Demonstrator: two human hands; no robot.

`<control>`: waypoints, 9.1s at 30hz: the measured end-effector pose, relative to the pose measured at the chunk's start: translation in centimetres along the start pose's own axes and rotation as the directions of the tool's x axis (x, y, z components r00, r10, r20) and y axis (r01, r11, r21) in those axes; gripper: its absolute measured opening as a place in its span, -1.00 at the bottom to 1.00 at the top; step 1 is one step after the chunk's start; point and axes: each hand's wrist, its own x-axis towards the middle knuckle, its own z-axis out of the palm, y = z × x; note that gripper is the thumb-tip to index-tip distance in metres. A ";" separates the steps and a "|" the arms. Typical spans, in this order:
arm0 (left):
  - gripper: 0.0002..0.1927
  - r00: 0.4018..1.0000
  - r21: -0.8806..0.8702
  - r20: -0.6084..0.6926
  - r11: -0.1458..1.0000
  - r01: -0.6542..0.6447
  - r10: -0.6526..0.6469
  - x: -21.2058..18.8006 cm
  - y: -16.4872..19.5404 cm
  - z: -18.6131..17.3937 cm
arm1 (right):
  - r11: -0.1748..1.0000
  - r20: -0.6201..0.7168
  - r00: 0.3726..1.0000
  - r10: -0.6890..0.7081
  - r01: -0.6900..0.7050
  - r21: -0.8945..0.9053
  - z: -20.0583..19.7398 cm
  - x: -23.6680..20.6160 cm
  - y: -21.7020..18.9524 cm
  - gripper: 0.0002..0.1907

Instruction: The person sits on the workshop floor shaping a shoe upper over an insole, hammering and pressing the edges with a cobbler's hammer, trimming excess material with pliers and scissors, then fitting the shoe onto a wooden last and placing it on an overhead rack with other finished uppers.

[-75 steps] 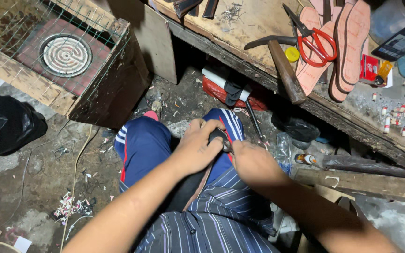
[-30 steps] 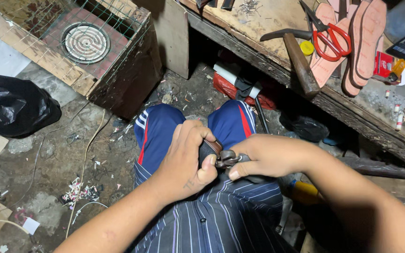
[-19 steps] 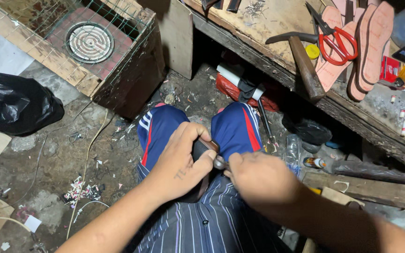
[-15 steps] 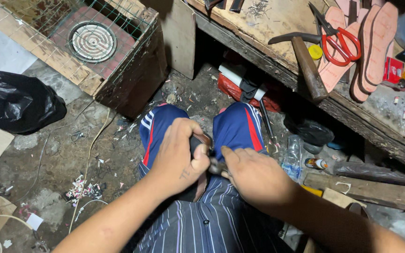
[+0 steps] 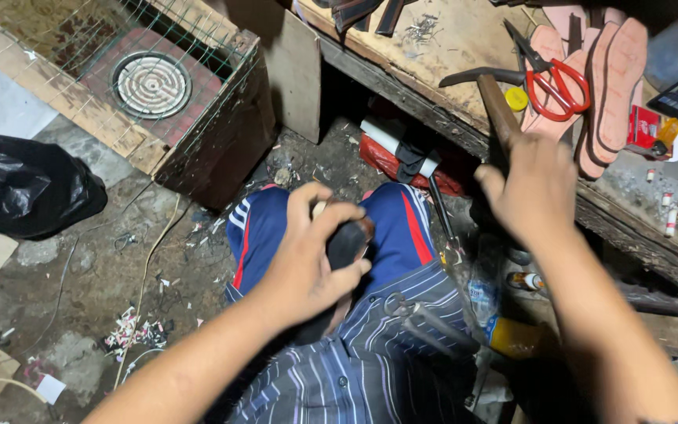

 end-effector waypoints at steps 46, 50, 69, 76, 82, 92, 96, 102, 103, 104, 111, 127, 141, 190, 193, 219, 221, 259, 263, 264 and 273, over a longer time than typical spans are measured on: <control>-0.53 0.852 0.068 0.522 0.998 0.012 -0.045 6.8 -8.4 4.2 | 0.988 0.037 0.991 0.133 -0.135 0.071 3.7 7.9 0.6 -0.57; -0.56 0.935 -0.180 0.353 0.979 0.098 -0.029 6.0 -9.4 1.0 | 0.985 -0.026 0.992 0.123 -0.119 0.122 6.3 9.3 3.2 -0.58; -0.72 0.872 -0.536 0.143 0.704 0.465 -0.467 0.4 -14.5 -1.9 | 0.904 0.258 0.882 0.395 -0.322 -0.281 8.0 19.6 9.5 -0.60; -0.66 0.835 -0.481 0.024 0.726 0.491 -0.549 -1.6 -16.3 -4.0 | 0.886 0.169 0.880 0.444 -0.403 -0.229 6.8 18.6 10.3 -0.54; -0.61 0.742 -0.625 0.025 0.569 0.534 -0.670 -2.3 -17.5 -4.4 | 0.894 0.435 0.788 0.436 -0.322 -0.312 5.3 16.1 15.4 -0.44; -0.66 0.791 -0.656 0.014 0.591 0.469 -0.612 -1.3 -16.5 -4.2 | 0.590 0.497 0.833 0.244 -0.534 0.605 6.2 14.1 17.4 -0.81; -0.69 0.809 -0.666 -0.050 0.623 0.410 -0.586 0.2 -14.7 -6.1 | 0.310 0.385 0.915 0.121 -0.404 0.861 2.0 11.4 12.0 -0.74; -0.67 0.693 -0.868 0.062 0.304 0.393 -0.718 3.7 -10.4 -7.6 | 0.221 0.643 0.763 -0.066 -0.618 0.755 -4.6 1.2 -7.2 -0.66; -0.65 0.698 -0.850 0.094 0.308 0.428 -0.710 3.9 -9.5 -7.3 | 0.011 0.619 0.725 -0.301 -0.647 0.763 -5.0 -0.3 -9.5 -0.66; -0.65 0.693 -0.834 0.107 0.316 0.453 -0.713 3.9 -8.6 -6.8 | -0.188 0.522 0.680 -0.515 -0.684 0.705 -5.0 -1.4 -11.3 -0.60; -0.62 0.729 -0.746 0.160 0.402 0.531 -0.666 3.5 -4.7 -4.6 | -0.245 0.411 0.405 -0.816 -0.888 0.389 -5.5 -5.5 -13.6 -0.16; -0.58 0.759 -0.701 0.140 0.478 0.529 -0.636 4.2 -3.6 -4.4 | -0.553 0.368 0.502 -0.782 -0.832 -0.040 -2.8 -9.2 -14.0 0.03; -0.62 0.748 -0.755 0.175 0.401 0.520 -0.640 2.9 -5.0 -4.0 | -0.248 0.612 0.650 -0.450 -0.750 0.613 -6.4 -5.9 -13.3 -0.36; -0.85 0.719 0.439 -0.677 0.870 0.224 0.156 0.8 -0.8 -7.2 | -0.029 0.554 0.747 -0.367 -0.605 0.796 1.1 -9.5 -22.5 -0.56; -0.80 0.729 0.429 -0.673 0.868 0.252 0.121 0.2 -0.1 -7.1 | -0.466 0.529 0.644 -0.552 -0.765 0.445 0.3 -9.7 -22.4 -0.52; -0.64 0.909 0.048 -0.375 0.975 0.215 -0.182 -2.7 -3.8 -12.4 | 0.935 0.108 0.931 0.348 -0.353 0.027 4.5 7.8 7.4 -0.52; -0.61 0.905 0.107 -0.402 0.974 0.202 -0.143 -2.0 -3.7 -11.5 | 0.936 -0.038 0.938 0.344 -0.339 0.099 6.8 10.2 12.3 -0.38; -0.38 0.924 0.294 0.381 0.952 -0.086 -0.035 3.0 -4.9 2.3 | 0.389 0.567 0.788 0.242 -0.614 0.687 -3.8 -6.6 -7.4 -0.57; -0.41 0.928 0.309 0.374 0.943 -0.123 -0.002 2.7 -5.2 2.4 | 0.210 0.601 0.772 0.208 -0.635 0.744 -3.2 -6.1 -8.0 -0.72; -0.41 0.927 0.309 0.374 0.943 -0.126 0.001 2.7 -5.3 2.5 | 0.191 0.619 0.759 0.202 -0.650 0.735 -3.1 -6.0 -8.0 -0.76; -0.30 0.946 0.361 0.324 0.926 -0.108 -0.016 2.4 -5.5 3.0 | 0.058 0.703 0.682 0.201 -0.725 0.686 -2.2 -5.1 -8.0 -0.75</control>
